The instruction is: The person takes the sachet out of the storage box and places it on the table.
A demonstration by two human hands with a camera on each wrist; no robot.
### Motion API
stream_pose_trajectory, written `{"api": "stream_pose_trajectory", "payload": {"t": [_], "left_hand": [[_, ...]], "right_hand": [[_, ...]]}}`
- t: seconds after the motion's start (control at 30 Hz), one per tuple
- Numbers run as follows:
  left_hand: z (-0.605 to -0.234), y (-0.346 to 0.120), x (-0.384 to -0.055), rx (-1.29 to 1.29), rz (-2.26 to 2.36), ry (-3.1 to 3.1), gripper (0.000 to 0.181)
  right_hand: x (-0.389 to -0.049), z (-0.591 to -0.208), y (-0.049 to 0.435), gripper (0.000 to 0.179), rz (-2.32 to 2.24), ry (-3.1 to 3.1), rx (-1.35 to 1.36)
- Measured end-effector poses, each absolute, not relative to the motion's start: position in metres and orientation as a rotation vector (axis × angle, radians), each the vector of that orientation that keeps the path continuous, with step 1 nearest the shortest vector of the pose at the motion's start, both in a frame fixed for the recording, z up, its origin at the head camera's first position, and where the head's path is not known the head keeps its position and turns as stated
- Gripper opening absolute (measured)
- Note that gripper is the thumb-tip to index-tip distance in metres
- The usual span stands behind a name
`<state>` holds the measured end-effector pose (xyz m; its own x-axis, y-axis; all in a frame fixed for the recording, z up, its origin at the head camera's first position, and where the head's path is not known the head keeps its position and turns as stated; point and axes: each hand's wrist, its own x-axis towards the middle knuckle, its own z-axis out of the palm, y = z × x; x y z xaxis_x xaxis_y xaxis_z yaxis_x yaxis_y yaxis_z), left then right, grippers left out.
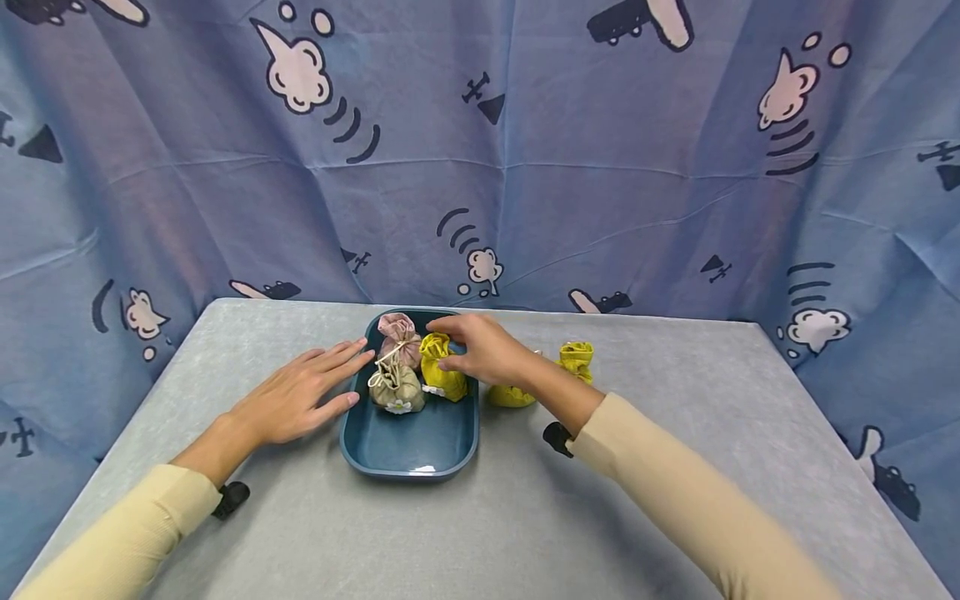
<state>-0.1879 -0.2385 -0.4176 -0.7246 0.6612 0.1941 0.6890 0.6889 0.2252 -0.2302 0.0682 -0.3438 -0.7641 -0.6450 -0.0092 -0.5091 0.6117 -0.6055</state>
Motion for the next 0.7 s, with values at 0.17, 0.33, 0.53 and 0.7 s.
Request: {"api": "stream_pose_trajectory", "payload": {"t": [0.17,0.33,0.53,0.7], "left_hand": [[-0.4173,-0.2383,-0.1878,-1.118,-0.431,-2.796,0.061],[-0.4174,-0.2384,-0.1876,-1.115,-0.434,-2.802,0.061],[-0.4180,-0.2383,-0.1879,-1.114,-0.432,-2.800,0.061],[-0.4186,-0.2380,-0.1879,-1.119,-0.431,-2.798,0.061]], "right_hand": [[-0.2312,-0.3439,0.0639,0.053,-0.832,2.629,-0.961],[-0.2320,-0.3452,0.0606,0.051,-0.815,2.639,-0.983],[-0.2321,-0.3457,0.0592,0.041,-0.842,2.650,-0.985],[-0.2316,-0.3468,0.0597,0.031,-0.895,2.652,-0.947]]}}
